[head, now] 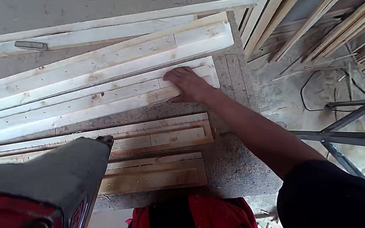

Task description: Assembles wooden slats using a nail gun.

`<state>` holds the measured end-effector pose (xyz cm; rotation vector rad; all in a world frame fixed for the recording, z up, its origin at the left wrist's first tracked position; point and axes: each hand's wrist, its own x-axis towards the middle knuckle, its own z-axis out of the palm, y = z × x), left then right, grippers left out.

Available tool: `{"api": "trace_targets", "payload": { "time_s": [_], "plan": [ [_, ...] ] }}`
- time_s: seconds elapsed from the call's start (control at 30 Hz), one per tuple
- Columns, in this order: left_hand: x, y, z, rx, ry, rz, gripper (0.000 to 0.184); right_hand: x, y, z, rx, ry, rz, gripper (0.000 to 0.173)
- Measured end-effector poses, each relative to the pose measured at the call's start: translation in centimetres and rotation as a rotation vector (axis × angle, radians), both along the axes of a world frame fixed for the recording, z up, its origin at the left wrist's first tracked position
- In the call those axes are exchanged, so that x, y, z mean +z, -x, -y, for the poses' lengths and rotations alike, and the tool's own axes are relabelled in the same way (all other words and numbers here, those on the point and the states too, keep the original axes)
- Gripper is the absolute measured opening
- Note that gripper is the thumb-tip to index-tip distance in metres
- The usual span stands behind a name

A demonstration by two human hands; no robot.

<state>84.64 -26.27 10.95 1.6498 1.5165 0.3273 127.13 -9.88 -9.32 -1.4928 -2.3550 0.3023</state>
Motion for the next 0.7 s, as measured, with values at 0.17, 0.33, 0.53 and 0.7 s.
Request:
{"api": "trace_targets", "payload": {
  "time_s": [0.17,0.33,0.53,0.7],
  "plan": [
    [0.9,-3.3,-6.2,-0.211,0.007,0.003,0.025,-0.6,0.1,0.3,-0.049,-0.043,0.007,0.076],
    [0.4,-6.8,-11.7,-0.402,0.024,0.085,0.02,-0.6,0.3,0.3,-0.075,-0.062,0.016,0.076],
    [-0.8,-4.7,-16.0,-0.341,0.071,0.072,0.018,-0.9,0.5,0.4,-0.08,-0.086,0.014,0.072],
    [-1.4,-5.3,-19.0,-0.362,0.134,0.176,0.015,-1.0,0.4,0.4,-0.05,-0.116,0.008,0.068]
  ]
}}
